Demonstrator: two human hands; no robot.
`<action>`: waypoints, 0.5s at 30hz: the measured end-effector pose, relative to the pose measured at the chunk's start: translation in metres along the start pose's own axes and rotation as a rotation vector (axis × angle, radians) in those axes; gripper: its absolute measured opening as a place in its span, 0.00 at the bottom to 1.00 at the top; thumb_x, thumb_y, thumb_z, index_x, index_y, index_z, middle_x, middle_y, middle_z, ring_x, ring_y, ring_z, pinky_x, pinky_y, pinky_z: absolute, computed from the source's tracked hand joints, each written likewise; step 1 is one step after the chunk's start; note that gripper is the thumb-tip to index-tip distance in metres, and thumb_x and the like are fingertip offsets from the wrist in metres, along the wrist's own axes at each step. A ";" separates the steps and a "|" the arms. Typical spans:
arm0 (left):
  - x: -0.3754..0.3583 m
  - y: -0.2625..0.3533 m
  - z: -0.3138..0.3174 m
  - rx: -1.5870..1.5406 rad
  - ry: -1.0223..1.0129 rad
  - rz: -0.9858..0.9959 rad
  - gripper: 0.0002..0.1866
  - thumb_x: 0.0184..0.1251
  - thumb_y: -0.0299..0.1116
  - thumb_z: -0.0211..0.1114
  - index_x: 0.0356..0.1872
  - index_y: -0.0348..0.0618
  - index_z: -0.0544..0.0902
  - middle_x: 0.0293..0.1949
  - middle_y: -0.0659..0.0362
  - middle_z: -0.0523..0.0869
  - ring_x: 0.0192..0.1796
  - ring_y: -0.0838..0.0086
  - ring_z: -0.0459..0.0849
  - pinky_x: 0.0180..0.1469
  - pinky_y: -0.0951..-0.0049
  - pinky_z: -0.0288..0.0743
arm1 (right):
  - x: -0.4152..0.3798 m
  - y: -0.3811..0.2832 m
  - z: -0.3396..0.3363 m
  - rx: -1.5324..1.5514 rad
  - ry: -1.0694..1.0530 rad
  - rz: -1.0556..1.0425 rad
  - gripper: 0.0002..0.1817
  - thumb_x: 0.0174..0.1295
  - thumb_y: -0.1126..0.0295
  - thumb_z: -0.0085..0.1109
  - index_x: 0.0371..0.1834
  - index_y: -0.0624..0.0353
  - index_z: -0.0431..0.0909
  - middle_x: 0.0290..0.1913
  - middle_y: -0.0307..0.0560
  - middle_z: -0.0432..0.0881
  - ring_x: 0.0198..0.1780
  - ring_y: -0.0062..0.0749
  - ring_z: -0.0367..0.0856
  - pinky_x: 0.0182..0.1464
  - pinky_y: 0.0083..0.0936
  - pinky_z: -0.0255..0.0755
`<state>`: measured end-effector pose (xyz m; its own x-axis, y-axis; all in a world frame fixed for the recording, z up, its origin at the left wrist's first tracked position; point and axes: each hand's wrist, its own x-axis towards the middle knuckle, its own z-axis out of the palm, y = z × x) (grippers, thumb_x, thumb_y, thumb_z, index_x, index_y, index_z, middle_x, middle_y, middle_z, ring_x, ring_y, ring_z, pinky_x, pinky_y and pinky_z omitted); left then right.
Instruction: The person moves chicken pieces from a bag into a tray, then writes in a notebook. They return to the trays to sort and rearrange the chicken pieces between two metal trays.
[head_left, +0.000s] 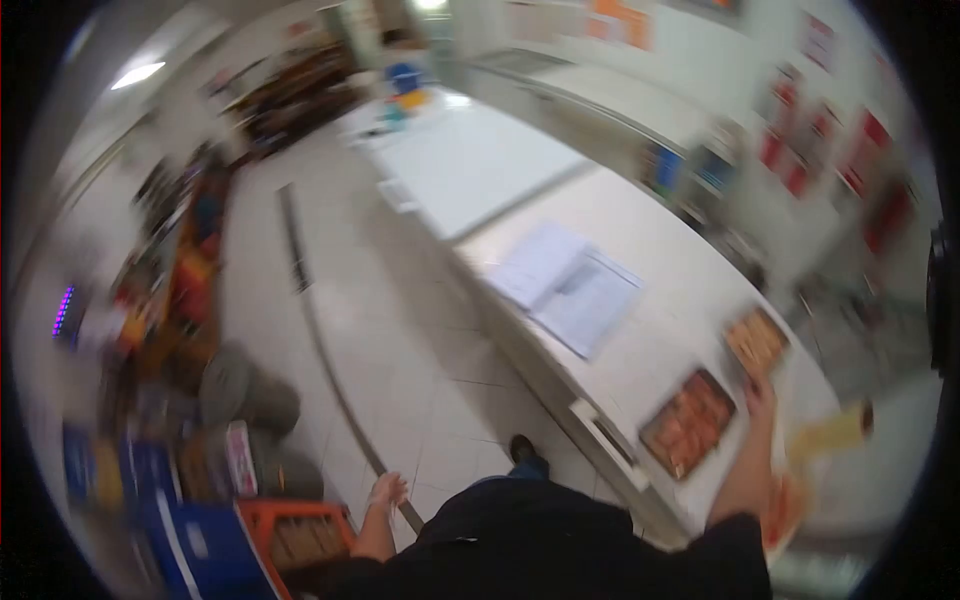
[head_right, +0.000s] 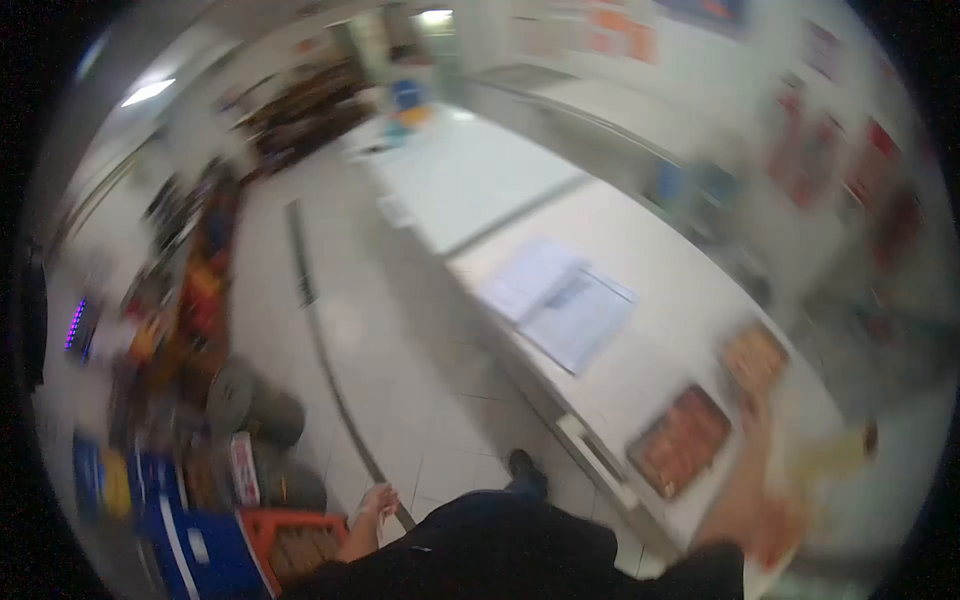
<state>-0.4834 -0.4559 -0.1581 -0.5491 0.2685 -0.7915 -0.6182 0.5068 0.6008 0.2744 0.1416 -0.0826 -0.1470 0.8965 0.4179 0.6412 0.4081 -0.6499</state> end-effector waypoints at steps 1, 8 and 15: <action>0.003 0.003 -0.001 0.003 -0.020 -0.005 0.15 0.72 0.47 0.65 0.48 0.49 0.77 0.39 0.55 0.84 0.36 0.64 0.83 0.30 0.63 0.78 | -0.002 -0.038 -0.005 -0.140 -0.047 0.281 0.14 0.70 0.67 0.66 0.53 0.62 0.85 0.47 0.51 0.90 0.46 0.35 0.87 0.53 0.31 0.78; -0.007 0.009 0.018 -0.007 0.078 -0.160 0.16 0.72 0.49 0.64 0.44 0.47 0.77 0.37 0.57 0.83 0.32 0.65 0.82 0.25 0.65 0.73 | 0.041 -0.138 0.013 1.052 0.497 0.965 0.18 0.67 0.78 0.62 0.60 0.64 0.79 0.48 0.44 0.85 0.47 0.34 0.87 0.42 0.29 0.87; -0.021 0.009 0.027 0.009 0.023 -0.112 0.18 0.71 0.48 0.65 0.50 0.47 0.77 0.40 0.60 0.83 0.35 0.68 0.82 0.28 0.65 0.73 | 0.026 -0.174 0.018 0.806 0.622 0.924 0.12 0.68 0.75 0.61 0.51 0.71 0.83 0.47 0.52 0.86 0.36 0.35 0.88 0.30 0.26 0.88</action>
<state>-0.4626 -0.4348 -0.1393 -0.4900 0.1909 -0.8505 -0.6714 0.5396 0.5080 0.1461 0.0972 0.0299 0.5855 0.7571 -0.2898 -0.3217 -0.1111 -0.9403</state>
